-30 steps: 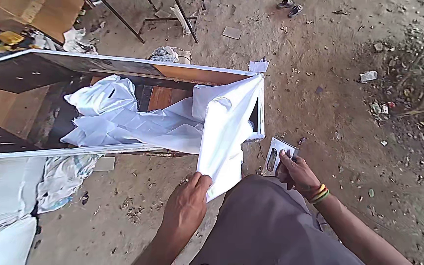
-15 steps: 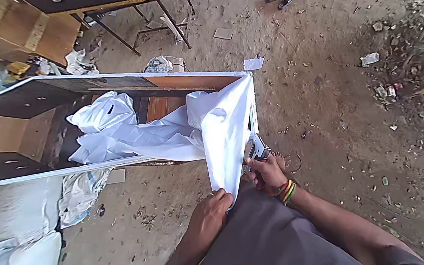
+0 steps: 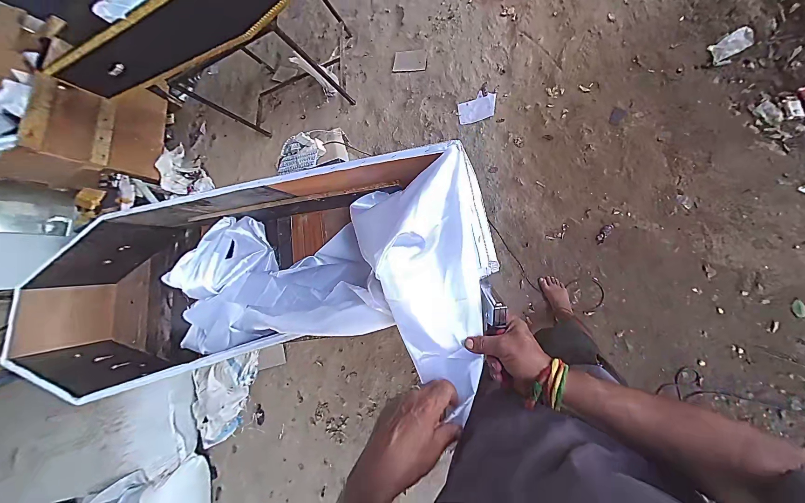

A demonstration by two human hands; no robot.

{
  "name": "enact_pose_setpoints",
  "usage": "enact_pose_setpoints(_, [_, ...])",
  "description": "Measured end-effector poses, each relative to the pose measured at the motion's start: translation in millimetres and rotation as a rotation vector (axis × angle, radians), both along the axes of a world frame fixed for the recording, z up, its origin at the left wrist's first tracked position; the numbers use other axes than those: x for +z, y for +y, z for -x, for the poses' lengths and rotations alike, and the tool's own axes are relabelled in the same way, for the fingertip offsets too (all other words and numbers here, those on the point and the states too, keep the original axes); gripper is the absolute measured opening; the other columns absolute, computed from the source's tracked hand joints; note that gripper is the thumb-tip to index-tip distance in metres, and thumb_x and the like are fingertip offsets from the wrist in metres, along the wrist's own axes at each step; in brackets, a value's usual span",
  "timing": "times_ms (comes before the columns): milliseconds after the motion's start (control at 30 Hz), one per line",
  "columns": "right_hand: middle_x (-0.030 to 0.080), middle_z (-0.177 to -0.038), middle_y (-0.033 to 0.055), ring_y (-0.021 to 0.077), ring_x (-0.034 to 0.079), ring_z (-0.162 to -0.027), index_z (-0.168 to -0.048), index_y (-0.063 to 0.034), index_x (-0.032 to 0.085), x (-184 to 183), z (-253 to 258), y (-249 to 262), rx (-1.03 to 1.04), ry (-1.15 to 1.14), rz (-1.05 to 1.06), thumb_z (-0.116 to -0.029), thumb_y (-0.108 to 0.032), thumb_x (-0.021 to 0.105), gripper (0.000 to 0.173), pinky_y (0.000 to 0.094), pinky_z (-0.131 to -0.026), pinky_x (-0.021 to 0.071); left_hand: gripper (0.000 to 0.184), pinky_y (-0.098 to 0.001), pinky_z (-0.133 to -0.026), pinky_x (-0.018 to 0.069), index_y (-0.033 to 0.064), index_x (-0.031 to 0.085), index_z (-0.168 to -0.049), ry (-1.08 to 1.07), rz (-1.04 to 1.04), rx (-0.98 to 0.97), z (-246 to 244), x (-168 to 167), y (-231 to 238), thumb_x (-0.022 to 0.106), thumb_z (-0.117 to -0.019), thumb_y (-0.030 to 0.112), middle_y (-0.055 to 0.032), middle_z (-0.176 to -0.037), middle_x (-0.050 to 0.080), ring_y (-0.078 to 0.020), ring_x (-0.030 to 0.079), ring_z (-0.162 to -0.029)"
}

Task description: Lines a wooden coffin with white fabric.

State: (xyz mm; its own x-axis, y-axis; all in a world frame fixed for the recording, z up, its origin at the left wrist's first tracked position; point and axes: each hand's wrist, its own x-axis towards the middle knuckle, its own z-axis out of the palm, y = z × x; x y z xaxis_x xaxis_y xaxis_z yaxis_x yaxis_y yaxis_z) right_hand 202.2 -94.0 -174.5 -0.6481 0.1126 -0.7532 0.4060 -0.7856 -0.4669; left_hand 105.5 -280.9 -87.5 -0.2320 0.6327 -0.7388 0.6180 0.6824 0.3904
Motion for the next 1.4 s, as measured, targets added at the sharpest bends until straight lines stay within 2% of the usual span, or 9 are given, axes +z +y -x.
enact_pose_setpoints(100, [0.056,-0.062,0.0078,0.0136,0.048,-0.038,-0.117,-0.0073,0.053,0.1,-5.2,6.1,0.057,-0.051,0.029,-0.0788,-0.002,0.086,0.051,0.0287,-0.037,0.0461,0.056,-0.0543,-0.073,0.0573,0.0107,0.071,-0.117,0.146,-0.048,0.166,13.6,11.4,21.1,0.074,-0.0864,0.058,-0.0061,-0.085,0.071,-0.026,0.07,-0.076])
enact_pose_setpoints(233, [0.055,-0.061,0.0072,0.0136,0.049,-0.039,-0.117,-0.0071,0.053,0.7,-7.4,12.0,0.126,-0.046,0.038,-0.0782,-0.003,0.087,0.052,0.0285,-0.037,0.0465,0.028,-0.0358,-0.065,0.0579,0.0082,0.073,-0.101,0.335,-0.477,0.516,10.9,-9.1,79.1,0.071,-0.0934,0.035,-0.001,-0.081,0.069,-0.0123,0.065,-0.068])
enact_pose_setpoints(333, [0.055,-0.059,0.0073,0.0143,0.051,-0.039,-0.114,-0.0061,0.055,-1.6,-10.4,14.2,0.192,-0.026,0.044,-0.0776,-0.003,0.087,0.049,0.0289,-0.039,0.0478,0.04,-0.0458,-0.082,0.0583,0.0067,0.074,-0.116,0.399,-0.28,0.488,12.1,-31.9,123.6,0.071,-0.0953,0.04,-0.0084,-0.1,0.072,-0.0223,0.07,-0.088])
enact_pose_setpoints(400, [0.057,-0.059,0.0076,0.0146,0.052,-0.04,-0.112,-0.005,0.056,-3.8,-11.5,16.1,0.221,-0.038,0.047,-0.0766,-0.002,0.088,0.048,0.0288,-0.04,0.0489,0.04,-0.0494,-0.084,0.0559,0.0084,0.076,-0.107,0.39,-0.147,0.482,14.8,-40.1,136.7,0.069,-0.0951,0.045,-0.0085,-0.094,0.072,-0.0244,0.069,-0.089])
enact_pose_setpoints(600, [0.06,-0.063,0.0072,0.0138,0.055,-0.042,-0.113,-0.0047,0.054,-4.3,-9.4,21.2,0.312,-0.081,0.073,-0.0764,-0.004,0.089,0.051,0.0275,-0.042,0.0505,0.024,-0.0471,-0.074,0.0584,0.0169,0.08,-0.096,0.364,-0.068,0.584,16.0,-41.9,135.2,0.073,-0.0931,0.04,0.0005,-0.082,0.075,-0.0157,0.071,-0.074])
enact_pose_setpoints(833, [0.06,-0.063,0.0073,0.0135,0.055,-0.042,-0.114,-0.0046,0.054,-0.8,-7.4,25.8,0.343,-0.11,0.121,-0.0772,-0.001,0.087,0.05,0.0265,-0.042,0.0501,0.017,-0.0346,-0.062,0.0569,0.0126,0.08,-0.097,0.276,-0.162,0.823,12.6,-57.0,131.4,0.08,-0.089,0.028,0.0008,-0.079,0.074,-0.0104,0.066,-0.062])
enact_pose_setpoints(1033, [0.061,-0.064,0.0071,0.0134,0.056,-0.043,-0.114,-0.0059,0.054,0.9,-10.0,34.0,0.382,-0.084,0.118,-0.0779,-0.003,0.087,0.049,0.0267,-0.043,0.0507,0.008,-0.0213,-0.042,0.0396,-0.0031,0.073,-0.09,-0.133,-0.418,1.192,11.0,-62.4,126.2,0.079,-0.0872,0.002,-0.0058,-0.064,0.063,-0.0071,0.047,-0.045])
enact_pose_setpoints(1267, [0.062,-0.066,0.0069,0.0134,0.055,-0.044,-0.116,-0.0066,0.058,-12.4,-14.1,41.4,0.403,-0.019,0.136,-0.0777,-0.002,0.087,0.048,0.0272,-0.044,0.0502,0.005,-0.0192,-0.042,0.0368,-0.0029,0.067,-0.087,-0.409,-0.454,1.328,21.6,-59.4,117.4,0.072,-0.0887,-0.005,-0.0033,-0.061,0.056,-0.0043,0.042,-0.044])
enact_pose_setpoints(1400, [0.062,-0.065,0.0078,0.0153,0.057,-0.045,-0.111,-0.0042,0.057,-23.2,-21.1,48.6,0.347,0.005,0.158,-0.0777,-0.005,0.088,0.045,0.0289,-0.044,0.0521,0.012,-0.023,-0.046,0.0398,-0.0028,0.073,-0.099,-0.135,-0.365,1.166,18.9,-58.6,124.3,0.076,-0.0882,0.001,-0.0062,-0.072,0.067,-0.0068,0.048,-0.049])
